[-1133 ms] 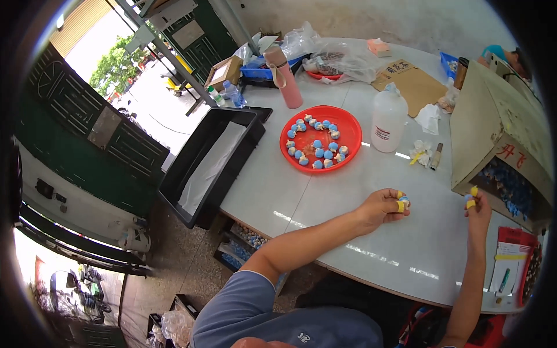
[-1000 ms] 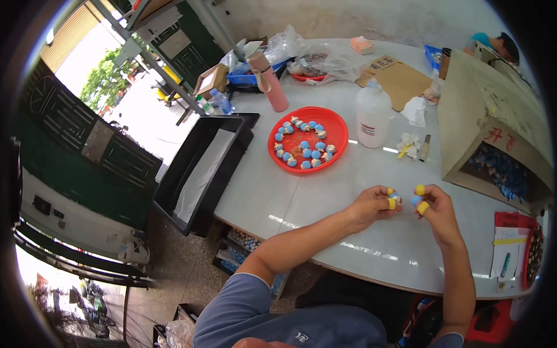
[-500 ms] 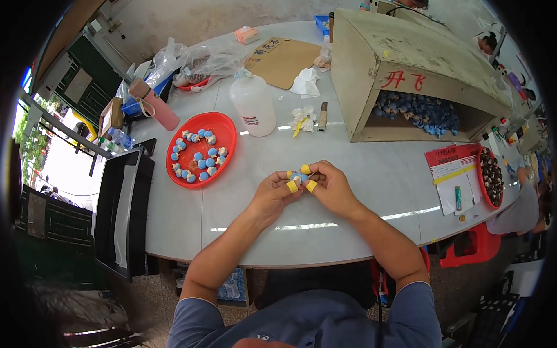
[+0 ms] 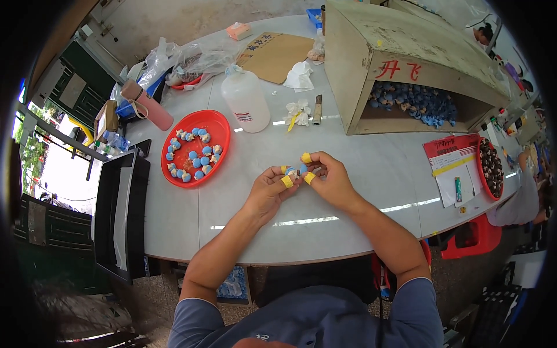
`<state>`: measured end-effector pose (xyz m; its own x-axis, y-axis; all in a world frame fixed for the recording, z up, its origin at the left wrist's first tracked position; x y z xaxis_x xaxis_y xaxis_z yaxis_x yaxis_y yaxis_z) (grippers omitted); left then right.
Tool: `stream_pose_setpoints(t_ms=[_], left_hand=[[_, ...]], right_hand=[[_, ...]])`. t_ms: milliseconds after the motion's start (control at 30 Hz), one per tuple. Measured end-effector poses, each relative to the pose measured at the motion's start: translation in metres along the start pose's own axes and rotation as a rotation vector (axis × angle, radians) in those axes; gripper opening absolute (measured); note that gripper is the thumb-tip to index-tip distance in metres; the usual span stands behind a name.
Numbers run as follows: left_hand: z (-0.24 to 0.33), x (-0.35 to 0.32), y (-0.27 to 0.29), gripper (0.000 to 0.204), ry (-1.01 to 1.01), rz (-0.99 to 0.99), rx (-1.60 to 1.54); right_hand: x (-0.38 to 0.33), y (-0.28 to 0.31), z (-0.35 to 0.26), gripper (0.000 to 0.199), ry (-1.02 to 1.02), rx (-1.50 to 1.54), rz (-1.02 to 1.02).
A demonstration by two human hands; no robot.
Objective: The person assembles small plastic toy parts by hand using a glue dispenser bottle.
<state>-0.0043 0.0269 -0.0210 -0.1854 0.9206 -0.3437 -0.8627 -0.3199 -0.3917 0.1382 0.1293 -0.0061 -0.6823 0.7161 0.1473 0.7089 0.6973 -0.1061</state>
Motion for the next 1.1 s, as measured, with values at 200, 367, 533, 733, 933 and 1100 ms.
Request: stream_pose_setpoints(t_ms=[200, 367, 533, 733, 933, 1100], left_hand=[[0.005, 0.002, 0.004, 0.028, -0.040, 0.103, -0.022], [0.004, 0.003, 0.009, 0.029, -0.052, 0.124, -0.002], [0.002, 0.008, 0.002, 0.028, -0.049, 0.093, -0.009], [0.000, 0.003, 0.006, 0.027, -0.056, 0.099, 0.020], [0.002, 0.006, 0.005, 0.028, -0.056, 0.085, 0.016], [0.004, 0.004, 0.006, 0.025, -0.061, 0.105, 0.025]], right_hand=[[0.019, 0.015, 0.009, 0.027, -0.082, -0.137, 0.072], [0.111, -0.003, -0.034, 0.033, 0.016, -0.584, 0.063], [0.197, 0.022, -0.049, 0.041, 0.274, -0.565, 0.395], [0.091, 0.018, -0.014, 0.041, 0.400, -0.499, 0.161], [0.012, 0.064, -0.022, 0.035, 0.330, -0.546, 0.247], [0.016, 0.138, -0.023, 0.027, 0.333, -0.602, 0.605]])
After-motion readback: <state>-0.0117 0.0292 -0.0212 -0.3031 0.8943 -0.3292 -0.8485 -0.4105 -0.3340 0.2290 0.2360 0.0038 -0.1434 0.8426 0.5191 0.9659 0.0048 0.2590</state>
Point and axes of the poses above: each hand's wrist, its own x-axis towards the middle knuckle, its own y-axis out of the back of the hand, z = x × y, the point moved 3 cm from there along x, towards the middle knuckle, and after that the axes turned 12 degrees about x, right-handed, at the moved point
